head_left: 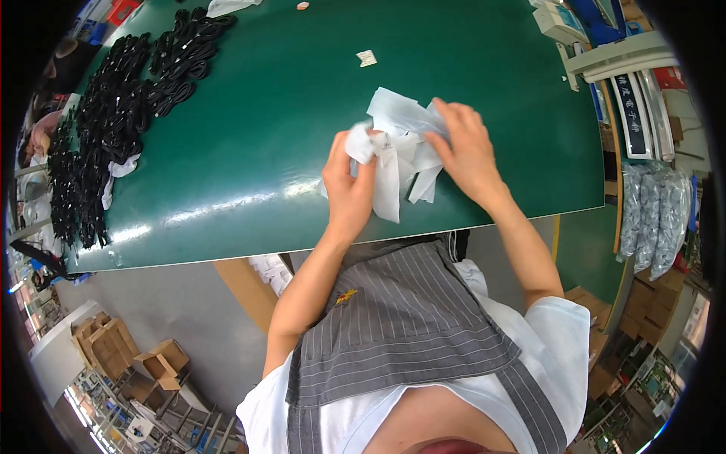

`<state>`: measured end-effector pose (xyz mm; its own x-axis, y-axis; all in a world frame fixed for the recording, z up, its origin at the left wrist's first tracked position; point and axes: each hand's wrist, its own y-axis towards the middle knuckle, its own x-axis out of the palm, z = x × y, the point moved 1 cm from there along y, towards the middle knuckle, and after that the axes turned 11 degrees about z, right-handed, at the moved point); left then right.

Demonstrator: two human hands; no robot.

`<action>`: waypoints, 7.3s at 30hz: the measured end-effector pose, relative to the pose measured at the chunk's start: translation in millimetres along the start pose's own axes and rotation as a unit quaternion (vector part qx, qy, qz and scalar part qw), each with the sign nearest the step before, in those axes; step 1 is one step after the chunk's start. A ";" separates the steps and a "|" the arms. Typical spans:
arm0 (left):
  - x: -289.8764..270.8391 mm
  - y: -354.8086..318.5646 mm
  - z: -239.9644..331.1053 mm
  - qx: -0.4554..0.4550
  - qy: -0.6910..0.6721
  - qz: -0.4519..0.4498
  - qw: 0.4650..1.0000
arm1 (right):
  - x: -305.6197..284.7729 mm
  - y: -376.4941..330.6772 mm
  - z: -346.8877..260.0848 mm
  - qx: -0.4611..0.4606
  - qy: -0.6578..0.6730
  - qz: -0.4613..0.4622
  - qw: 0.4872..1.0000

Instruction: Counting and packaging small white plastic bags into larger groups and then into a box at a factory workbench.

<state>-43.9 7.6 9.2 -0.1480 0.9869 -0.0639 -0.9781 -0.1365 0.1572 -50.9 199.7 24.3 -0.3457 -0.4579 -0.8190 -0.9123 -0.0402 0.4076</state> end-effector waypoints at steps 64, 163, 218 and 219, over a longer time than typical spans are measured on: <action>-62.3 4.8 67.5 -0.046 0.082 0.068 0.993 | 1.0 17.5 -92.0 0.102 0.515 -0.016 0.851; -49.8 -71.6 188.8 0.021 -0.486 -0.118 0.866 | -32.7 5.5 -57.7 0.223 0.689 -0.032 0.689; -64.7 -43.7 11.1 0.025 0.189 0.098 0.977 | -41.0 -45.1 -23.1 0.217 0.333 -0.259 0.880; -64.4 -45.9 10.4 0.000 0.172 0.115 0.978 | -40.9 -46.9 -25.3 0.273 0.375 -0.234 0.855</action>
<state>12.1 -48.8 16.3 -0.4042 0.8431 -0.3547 -0.9133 -0.3511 0.2063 11.5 197.8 48.9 0.1364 -0.9535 -0.2688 -0.9496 -0.0485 -0.3097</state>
